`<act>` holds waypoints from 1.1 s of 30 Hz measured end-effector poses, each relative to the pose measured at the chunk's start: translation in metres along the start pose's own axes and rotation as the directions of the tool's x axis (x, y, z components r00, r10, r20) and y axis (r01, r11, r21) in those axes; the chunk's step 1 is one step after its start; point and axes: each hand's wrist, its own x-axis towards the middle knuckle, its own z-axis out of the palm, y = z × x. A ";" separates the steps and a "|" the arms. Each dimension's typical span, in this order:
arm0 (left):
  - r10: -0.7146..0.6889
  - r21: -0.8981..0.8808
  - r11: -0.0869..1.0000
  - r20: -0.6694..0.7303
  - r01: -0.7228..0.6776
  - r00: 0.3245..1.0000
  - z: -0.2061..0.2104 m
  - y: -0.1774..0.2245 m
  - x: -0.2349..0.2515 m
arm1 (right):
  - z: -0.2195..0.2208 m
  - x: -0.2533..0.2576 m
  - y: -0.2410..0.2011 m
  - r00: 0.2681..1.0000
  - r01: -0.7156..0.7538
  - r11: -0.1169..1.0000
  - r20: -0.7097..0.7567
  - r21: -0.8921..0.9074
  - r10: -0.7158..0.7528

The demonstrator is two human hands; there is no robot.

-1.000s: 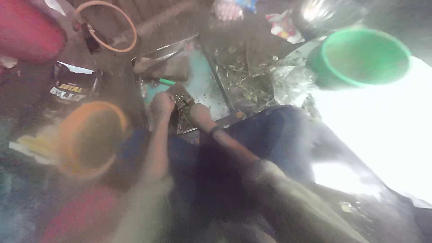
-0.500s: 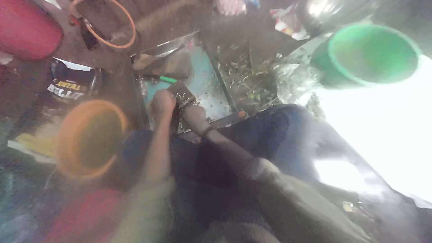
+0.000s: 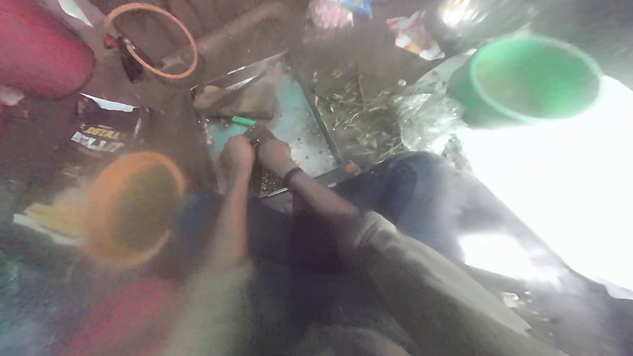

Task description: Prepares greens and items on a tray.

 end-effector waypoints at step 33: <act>-0.049 -0.022 0.999 -0.007 0.049 0.999 0.004 0.003 0.003 | 0.016 -0.002 0.004 1.000 -0.012 0.997 0.002 -0.081 0.012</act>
